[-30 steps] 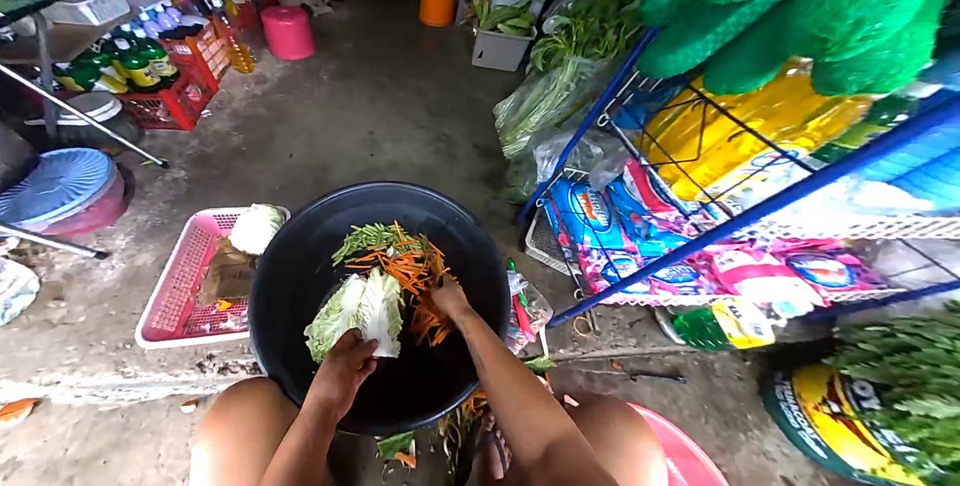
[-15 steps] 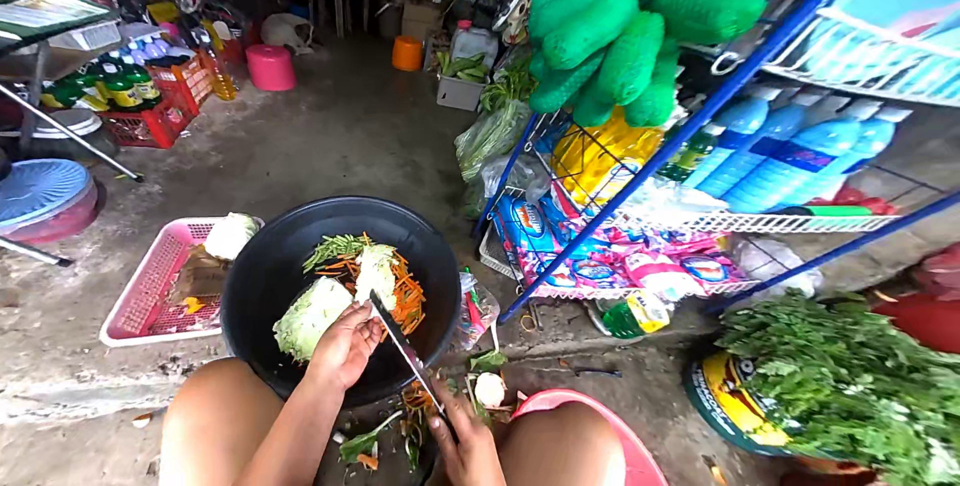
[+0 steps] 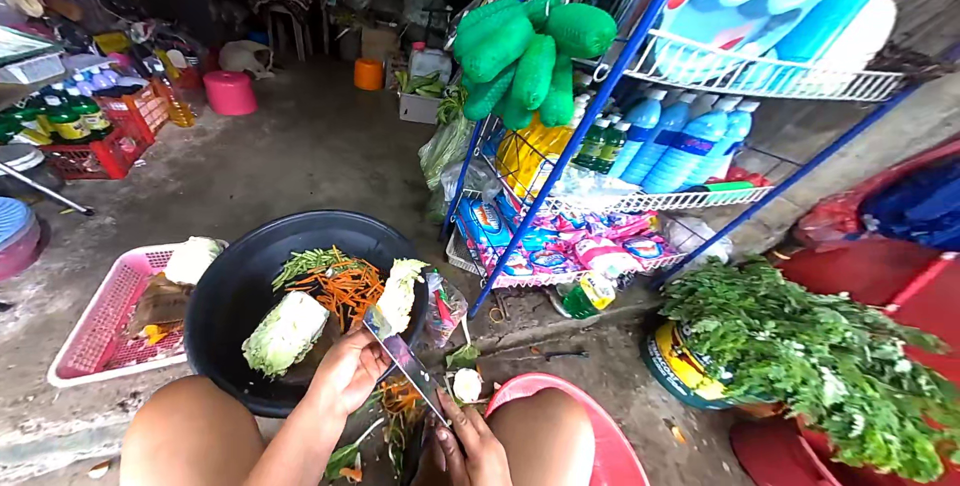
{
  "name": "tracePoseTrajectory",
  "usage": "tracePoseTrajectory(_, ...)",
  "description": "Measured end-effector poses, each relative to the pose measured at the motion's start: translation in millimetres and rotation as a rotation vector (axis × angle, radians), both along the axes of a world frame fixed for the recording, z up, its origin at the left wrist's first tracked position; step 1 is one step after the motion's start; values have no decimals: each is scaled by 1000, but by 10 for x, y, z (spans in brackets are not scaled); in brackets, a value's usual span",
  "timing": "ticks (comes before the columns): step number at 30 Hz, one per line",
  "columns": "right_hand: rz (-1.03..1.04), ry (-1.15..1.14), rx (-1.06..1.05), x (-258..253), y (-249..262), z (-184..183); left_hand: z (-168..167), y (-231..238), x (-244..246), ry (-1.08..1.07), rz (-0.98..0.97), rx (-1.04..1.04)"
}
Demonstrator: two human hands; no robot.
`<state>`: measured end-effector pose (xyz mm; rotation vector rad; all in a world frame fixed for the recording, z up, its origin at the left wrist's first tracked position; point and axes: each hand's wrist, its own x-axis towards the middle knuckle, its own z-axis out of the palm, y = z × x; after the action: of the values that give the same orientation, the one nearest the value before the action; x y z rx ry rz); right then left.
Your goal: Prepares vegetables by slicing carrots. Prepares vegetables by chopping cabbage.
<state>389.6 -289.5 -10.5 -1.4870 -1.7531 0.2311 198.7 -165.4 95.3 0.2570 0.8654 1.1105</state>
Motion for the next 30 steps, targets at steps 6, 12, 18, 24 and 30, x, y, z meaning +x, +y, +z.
tracePoseTrajectory(6, -50, 18, 7, -15, -12, -51, -78, -166, 45, -20, -111, -6)
tracePoseTrajectory(12, -165, 115, 29, -87, 98, -144, -67, -418, 91, -23, -289, -22)
tracePoseTrajectory(18, -226, 915, -335, -67, 322, -295, -340, -599, -233, -8, -566, 61)
tracePoseTrajectory(24, -355, 1726, -769, -123, 638, -444, -552, -150, -1096, 1309, -694, 397)
tracePoseTrajectory(30, -360, 1725, -685, -308, 742, -343, -128, 404, -1727, 1940, -910, 375)
